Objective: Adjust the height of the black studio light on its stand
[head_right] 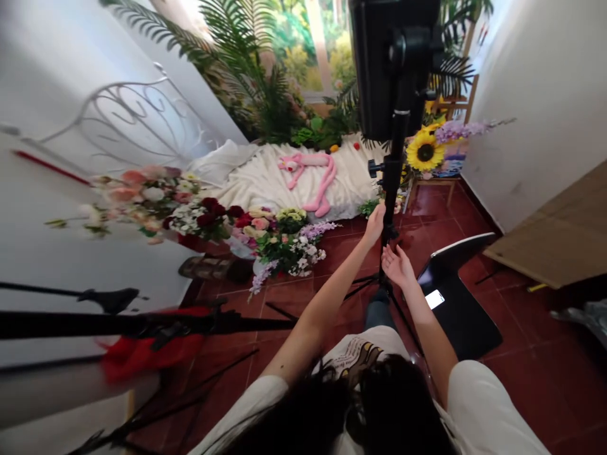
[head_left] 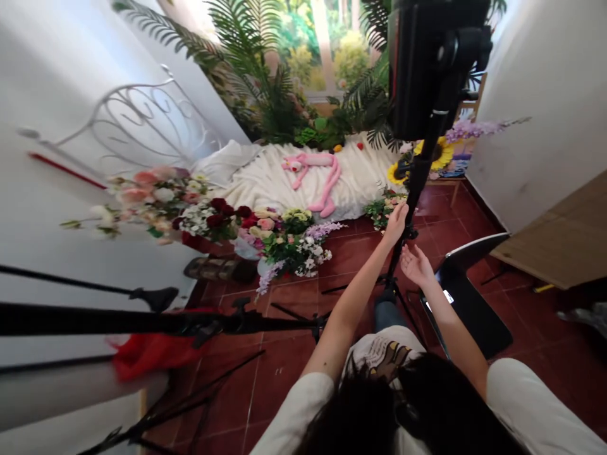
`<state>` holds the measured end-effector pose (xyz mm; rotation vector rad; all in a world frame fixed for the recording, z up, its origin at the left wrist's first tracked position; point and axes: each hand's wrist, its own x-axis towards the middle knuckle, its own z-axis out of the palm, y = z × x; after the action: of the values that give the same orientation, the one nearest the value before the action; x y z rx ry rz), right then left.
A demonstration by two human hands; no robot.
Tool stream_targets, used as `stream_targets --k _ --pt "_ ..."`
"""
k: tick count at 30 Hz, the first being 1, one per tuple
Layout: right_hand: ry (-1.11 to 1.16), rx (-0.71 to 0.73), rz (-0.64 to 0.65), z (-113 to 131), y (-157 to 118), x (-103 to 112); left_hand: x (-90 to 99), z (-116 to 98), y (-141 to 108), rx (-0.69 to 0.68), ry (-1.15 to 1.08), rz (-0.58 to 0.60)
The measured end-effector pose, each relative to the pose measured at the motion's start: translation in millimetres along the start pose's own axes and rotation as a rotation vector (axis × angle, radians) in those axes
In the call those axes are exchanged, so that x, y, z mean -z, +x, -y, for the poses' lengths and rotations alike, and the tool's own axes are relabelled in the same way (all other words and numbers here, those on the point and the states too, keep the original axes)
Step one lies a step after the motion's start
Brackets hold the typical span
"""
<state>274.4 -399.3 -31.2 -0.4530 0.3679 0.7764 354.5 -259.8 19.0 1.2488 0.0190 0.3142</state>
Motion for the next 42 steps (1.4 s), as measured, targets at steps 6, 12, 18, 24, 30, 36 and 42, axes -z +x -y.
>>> stream_targets --k 6,12,18,24,30,36,42 --pt "0.124 -0.032 0.12 14.9 0.2 -31.1 -3.7 -7.4 -1.3 -0.015 0.067 0.076" --pt "0.04 0.081 0.235 14.2 12.0 -42.8 -0.2 -5.7 -1.5 -0.012 0.075 0.079" --pt "0.114 0.035 0.195 21.4 18.2 -46.2 -3.5 1.8 2.4 -0.059 0.111 0.035" --pt "0.043 -0.008 0.086 32.8 13.5 -51.5 -6.0 4.7 2.3 -0.07 0.134 0.004" --pt "-0.075 -0.011 0.079 38.3 4.9 -51.3 -7.7 5.4 0.6 -0.066 0.095 -0.006" --pt "-0.646 0.325 -0.006 42.9 6.9 -46.7 -7.2 5.6 0.1 -0.055 0.091 -0.023" --pt "-1.275 0.966 0.104 88.3 -9.7 -89.3 -6.6 9.9 2.8 -0.089 0.118 -0.038"
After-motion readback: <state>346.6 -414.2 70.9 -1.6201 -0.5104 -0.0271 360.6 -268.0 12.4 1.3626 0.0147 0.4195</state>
